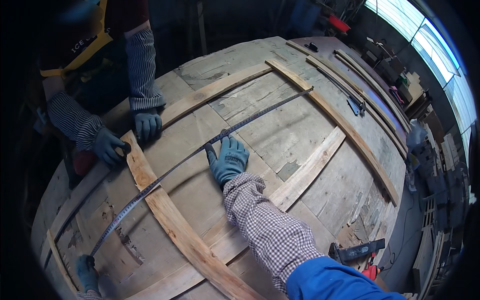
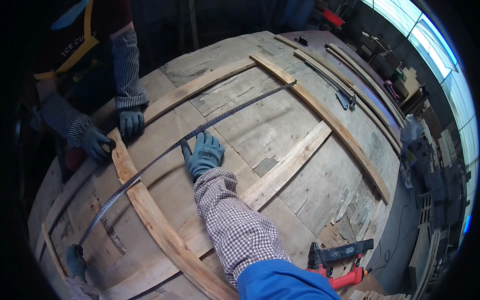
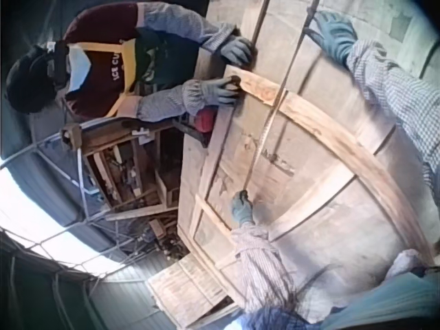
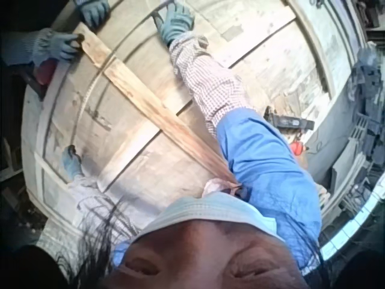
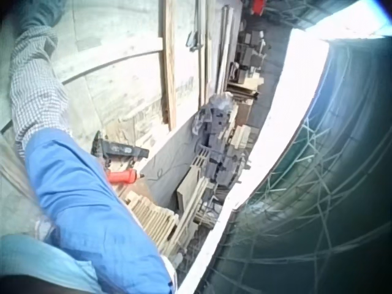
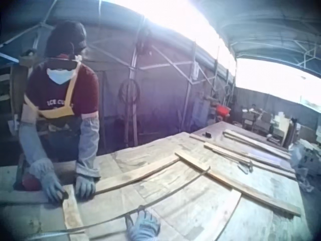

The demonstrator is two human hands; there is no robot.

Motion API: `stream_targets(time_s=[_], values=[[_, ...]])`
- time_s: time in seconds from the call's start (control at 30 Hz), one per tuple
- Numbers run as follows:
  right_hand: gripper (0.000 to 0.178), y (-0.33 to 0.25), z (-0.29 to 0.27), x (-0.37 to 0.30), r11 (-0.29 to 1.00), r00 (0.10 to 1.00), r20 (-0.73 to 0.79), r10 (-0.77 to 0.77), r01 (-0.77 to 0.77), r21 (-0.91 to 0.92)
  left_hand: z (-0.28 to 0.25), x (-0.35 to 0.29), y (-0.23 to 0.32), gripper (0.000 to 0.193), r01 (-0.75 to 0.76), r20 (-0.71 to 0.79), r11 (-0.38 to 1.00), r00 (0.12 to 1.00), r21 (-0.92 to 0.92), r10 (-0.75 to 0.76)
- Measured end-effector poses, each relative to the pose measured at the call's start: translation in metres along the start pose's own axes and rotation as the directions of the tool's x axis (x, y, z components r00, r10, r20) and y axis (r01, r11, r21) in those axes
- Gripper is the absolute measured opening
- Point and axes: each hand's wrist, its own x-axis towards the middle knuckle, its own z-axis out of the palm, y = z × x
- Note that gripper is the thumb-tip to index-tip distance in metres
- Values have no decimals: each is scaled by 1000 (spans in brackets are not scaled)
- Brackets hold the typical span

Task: The person measures a wooden frame with a tape measure and uses a nail gun to attach wooden planks. A coworker assists by nailing planks on the opposite side. The person repeatedly measures and fastens planks to build the frame structure.

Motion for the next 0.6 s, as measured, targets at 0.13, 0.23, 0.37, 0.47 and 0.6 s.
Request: stream_targets(time_s=[0.13,0.23,0.37,0.47,0.6], values=[[66,-2,11,1,999,998,34,-52,52,-8,5,10,13,12,-78,148,987,987,143,56],[69,-5,11,1,992,992,58,-110,113,-59,12,32,33,17,-102,226,979,972,177,61],[69,-5,12,2,983,985,81,-154,161,-83,32,57,51,18,-119,207,978,975,172,83],[69,-6,7,3,983,979,127,-162,171,-65,51,70,58,17,-129,168,972,981,198,96],[68,-6,7,4,982,974,170,-150,167,-85,72,91,82,17,-182,83,940,983,288,165]])
